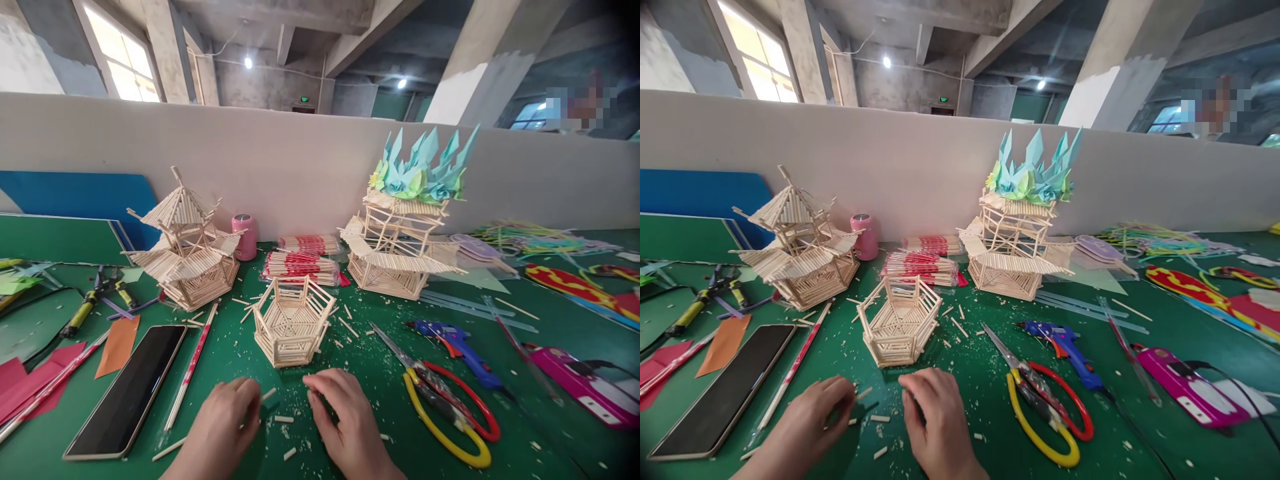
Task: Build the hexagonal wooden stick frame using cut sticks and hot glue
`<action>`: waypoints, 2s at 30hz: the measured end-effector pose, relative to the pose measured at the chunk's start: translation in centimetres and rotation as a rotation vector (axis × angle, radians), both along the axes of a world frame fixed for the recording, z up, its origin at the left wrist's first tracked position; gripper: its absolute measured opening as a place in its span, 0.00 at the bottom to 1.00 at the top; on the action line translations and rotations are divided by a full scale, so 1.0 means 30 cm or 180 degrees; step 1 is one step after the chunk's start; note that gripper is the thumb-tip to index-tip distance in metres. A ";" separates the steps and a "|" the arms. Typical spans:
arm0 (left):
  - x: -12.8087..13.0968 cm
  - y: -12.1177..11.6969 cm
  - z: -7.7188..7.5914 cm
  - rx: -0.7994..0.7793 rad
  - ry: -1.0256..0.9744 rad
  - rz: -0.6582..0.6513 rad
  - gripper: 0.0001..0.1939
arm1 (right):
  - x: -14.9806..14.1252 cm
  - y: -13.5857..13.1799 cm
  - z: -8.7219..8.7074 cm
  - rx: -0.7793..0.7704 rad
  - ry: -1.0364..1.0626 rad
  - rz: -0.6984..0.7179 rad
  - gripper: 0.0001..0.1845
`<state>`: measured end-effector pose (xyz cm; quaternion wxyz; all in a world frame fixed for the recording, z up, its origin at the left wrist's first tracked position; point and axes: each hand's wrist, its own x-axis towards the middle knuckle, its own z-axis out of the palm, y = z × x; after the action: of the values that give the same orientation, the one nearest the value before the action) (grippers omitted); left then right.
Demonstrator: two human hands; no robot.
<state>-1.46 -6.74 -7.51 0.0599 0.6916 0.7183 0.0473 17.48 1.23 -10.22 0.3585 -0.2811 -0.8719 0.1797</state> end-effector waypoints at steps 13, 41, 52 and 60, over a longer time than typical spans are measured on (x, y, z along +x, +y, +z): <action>0.088 -0.014 -0.035 0.0509 -0.1601 -0.0136 0.10 | -0.005 -0.023 0.004 -0.0164 -0.0015 0.0722 0.09; -0.118 -0.110 -0.035 0.0183 -0.0029 0.0107 0.18 | 0.013 0.011 -0.002 0.0382 -0.0692 -0.0659 0.13; -0.152 -0.056 -0.005 -0.0034 0.0185 0.0158 0.17 | 0.006 -0.013 -0.006 0.0203 -0.0409 -0.0267 0.14; -0.145 0.014 -0.060 0.0388 0.0643 -0.0244 0.16 | 0.009 -0.013 -0.038 0.0120 -0.0527 -0.0144 0.12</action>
<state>-5.80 -6.32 -9.32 -0.0532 0.7222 0.6894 0.0186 17.76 0.84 -11.37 0.2943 -0.3077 -0.8952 0.1312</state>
